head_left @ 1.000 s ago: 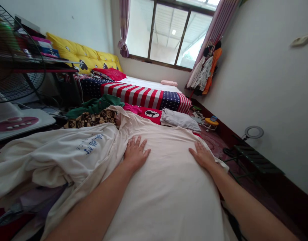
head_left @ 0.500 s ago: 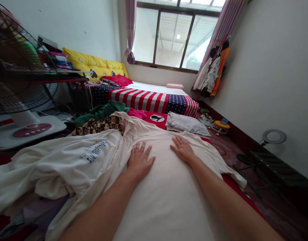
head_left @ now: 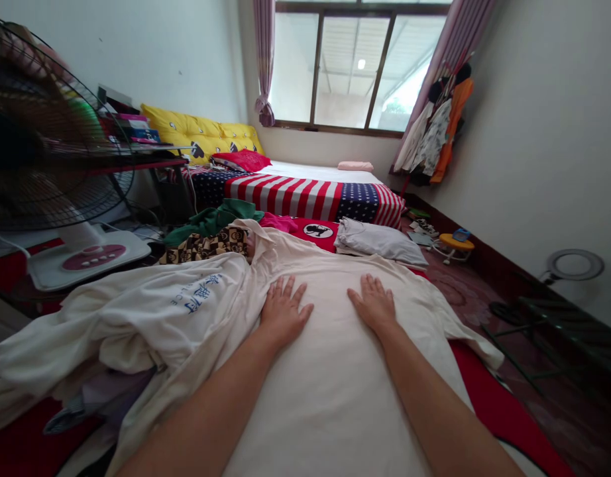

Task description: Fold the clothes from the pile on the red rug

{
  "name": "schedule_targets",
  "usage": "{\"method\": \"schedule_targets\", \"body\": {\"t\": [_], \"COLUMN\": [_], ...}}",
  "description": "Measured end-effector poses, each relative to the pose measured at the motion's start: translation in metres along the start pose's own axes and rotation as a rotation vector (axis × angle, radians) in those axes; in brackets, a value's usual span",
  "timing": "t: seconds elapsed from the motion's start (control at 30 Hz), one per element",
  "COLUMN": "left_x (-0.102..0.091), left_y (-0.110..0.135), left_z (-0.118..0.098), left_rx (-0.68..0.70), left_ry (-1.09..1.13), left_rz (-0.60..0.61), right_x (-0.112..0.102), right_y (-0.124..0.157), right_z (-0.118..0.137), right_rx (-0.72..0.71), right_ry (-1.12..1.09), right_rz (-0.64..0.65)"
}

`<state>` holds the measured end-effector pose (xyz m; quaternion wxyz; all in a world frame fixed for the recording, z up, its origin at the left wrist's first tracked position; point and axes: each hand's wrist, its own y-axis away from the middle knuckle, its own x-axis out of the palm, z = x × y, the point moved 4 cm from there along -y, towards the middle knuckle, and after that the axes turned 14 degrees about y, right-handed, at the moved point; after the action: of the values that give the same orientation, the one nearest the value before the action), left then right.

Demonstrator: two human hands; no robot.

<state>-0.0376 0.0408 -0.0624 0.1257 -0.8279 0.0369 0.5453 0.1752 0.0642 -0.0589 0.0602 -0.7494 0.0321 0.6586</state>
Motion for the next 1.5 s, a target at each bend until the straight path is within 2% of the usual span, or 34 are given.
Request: {"method": "schedule_targets", "body": {"t": [0.03,0.1,0.17,0.27,0.37,0.47,0.53,0.6,0.73,0.87,1.0,1.13,1.27,1.37,1.43,1.5], "left_x": [-0.001,-0.007,-0.017,-0.031,-0.032,-0.010,0.007,0.016,0.007,-0.002,0.002,0.000,-0.010,-0.011,-0.005,0.002], "left_y": [0.000,-0.001,-0.006,-0.020,-0.041,-0.062,-0.076,-0.092,-0.124,-0.140,-0.142,-0.142,-0.134,-0.108,-0.082,-0.054], "left_z": [0.000,-0.003,-0.011,-0.034,-0.063,-0.076,-0.067,-0.045,0.005,0.031,0.037,0.038,0.019,-0.014,-0.034,-0.042], "left_rx": [0.000,0.000,-0.020,-0.045,0.034,0.217,0.298,0.282,0.137,0.019,0.019,0.045,0.000,-0.003,0.083,0.219], "left_ry": [-0.009,-0.030,-0.068,-0.147,-0.141,-0.027,0.041,0.051,0.000,0.004,0.023,0.018,-0.030,-0.046,-0.026,0.024], "left_rz": [0.006,0.044,0.145,0.310,0.285,0.230,0.230,0.215,0.136,0.085,0.077,0.133,0.181,0.148,0.137,0.167], "right_x": [0.001,0.003,0.004,0.004,0.005,0.005,0.005,0.005,0.007,0.007,0.006,0.006,0.005,0.005,0.005,0.005], "right_y": [-0.003,-0.008,-0.010,-0.008,-0.007,-0.007,-0.008,-0.009,-0.010,-0.009,-0.008,-0.009,-0.009,-0.008,-0.008,-0.007], "right_z": [-0.007,-0.015,-0.017,-0.014,-0.013,-0.014,-0.015,-0.015,-0.015,-0.015,-0.015,-0.015,-0.014,-0.014,-0.015,-0.015], "right_rx": [0.068,0.109,0.102,0.103,0.102,0.095,0.092,0.093,0.103,0.095,0.092,0.088,0.094,0.099,0.100,0.094], "right_ry": [0.004,0.008,0.004,-0.009,-0.018,-0.017,-0.012,-0.007,0.002,0.011,0.007,-0.003,-0.015,-0.024,-0.033,-0.043], "right_rz": [-0.002,-0.020,-0.036,-0.037,-0.027,-0.033,-0.039,-0.038,-0.013,-0.011,-0.012,0.002,0.003,0.001,-0.003,-0.011]}}
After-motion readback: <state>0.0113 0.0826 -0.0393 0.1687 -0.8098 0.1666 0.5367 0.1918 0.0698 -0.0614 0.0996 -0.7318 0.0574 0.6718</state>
